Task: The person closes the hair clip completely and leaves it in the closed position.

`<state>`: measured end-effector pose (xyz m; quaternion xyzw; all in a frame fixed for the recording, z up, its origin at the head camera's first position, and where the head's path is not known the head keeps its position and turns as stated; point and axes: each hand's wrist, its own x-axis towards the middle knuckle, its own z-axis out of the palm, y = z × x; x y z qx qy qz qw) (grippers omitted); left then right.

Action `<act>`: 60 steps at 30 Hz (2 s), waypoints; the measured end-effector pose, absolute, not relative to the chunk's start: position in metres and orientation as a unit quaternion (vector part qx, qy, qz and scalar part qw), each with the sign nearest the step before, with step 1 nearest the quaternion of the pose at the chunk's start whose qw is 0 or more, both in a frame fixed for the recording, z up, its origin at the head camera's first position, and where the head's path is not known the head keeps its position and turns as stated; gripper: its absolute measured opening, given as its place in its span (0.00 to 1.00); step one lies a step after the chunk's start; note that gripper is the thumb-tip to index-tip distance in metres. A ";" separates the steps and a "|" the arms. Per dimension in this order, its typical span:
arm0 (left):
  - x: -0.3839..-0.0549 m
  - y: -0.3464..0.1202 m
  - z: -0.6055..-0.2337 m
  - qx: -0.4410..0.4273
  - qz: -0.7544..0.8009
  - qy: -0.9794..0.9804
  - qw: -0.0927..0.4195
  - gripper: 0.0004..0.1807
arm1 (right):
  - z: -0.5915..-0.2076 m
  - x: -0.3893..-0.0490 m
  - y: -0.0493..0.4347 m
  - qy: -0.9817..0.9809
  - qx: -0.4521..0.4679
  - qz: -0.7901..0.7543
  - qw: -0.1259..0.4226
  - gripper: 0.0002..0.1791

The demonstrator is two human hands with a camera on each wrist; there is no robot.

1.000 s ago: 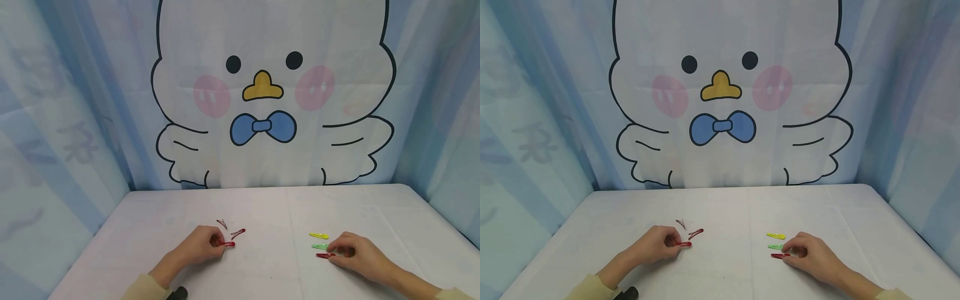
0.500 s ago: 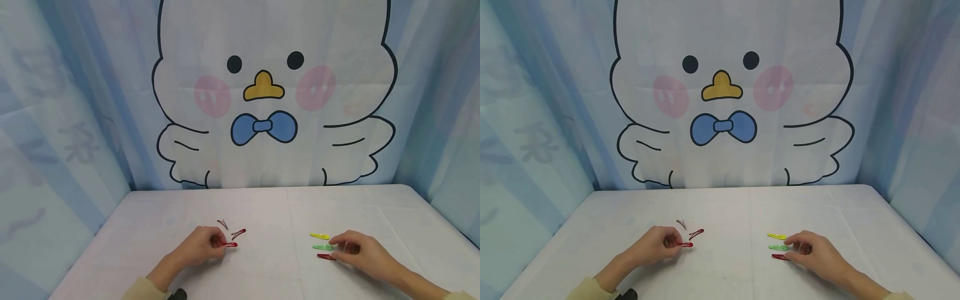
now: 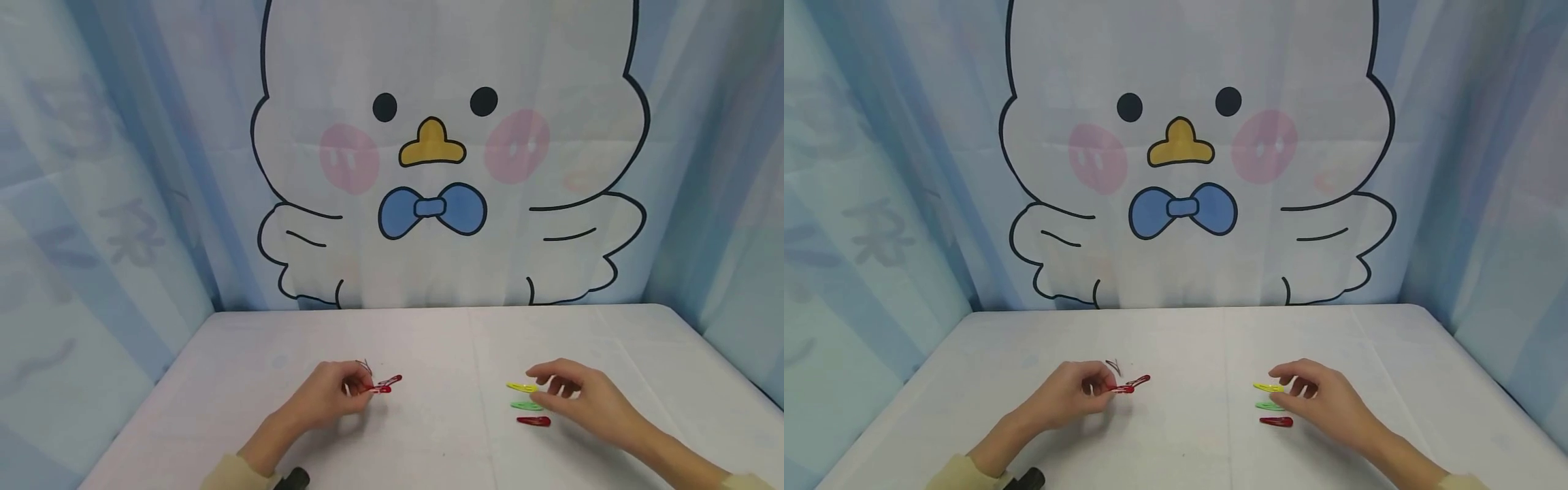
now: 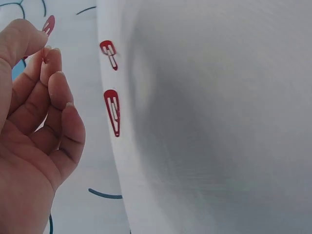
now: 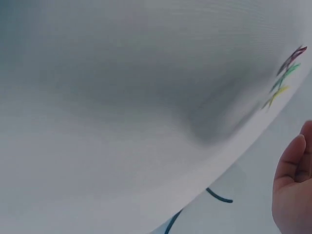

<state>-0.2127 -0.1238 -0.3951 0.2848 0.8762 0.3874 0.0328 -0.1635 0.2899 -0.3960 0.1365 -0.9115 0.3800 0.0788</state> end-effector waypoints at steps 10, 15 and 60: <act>-0.210 -0.118 -0.387 0.278 0.413 0.867 -0.006 0.06 | -0.385 -0.168 0.262 -0.894 0.154 0.402 0.122 0.19; -0.208 -0.113 -0.384 0.276 0.430 0.859 -0.016 0.06 | -0.387 -0.170 0.251 -0.875 0.184 0.421 0.153 0.17; -0.207 -0.071 -0.368 0.296 0.512 0.802 -0.079 0.06 | -0.382 -0.181 0.156 -0.766 0.266 0.550 0.199 0.15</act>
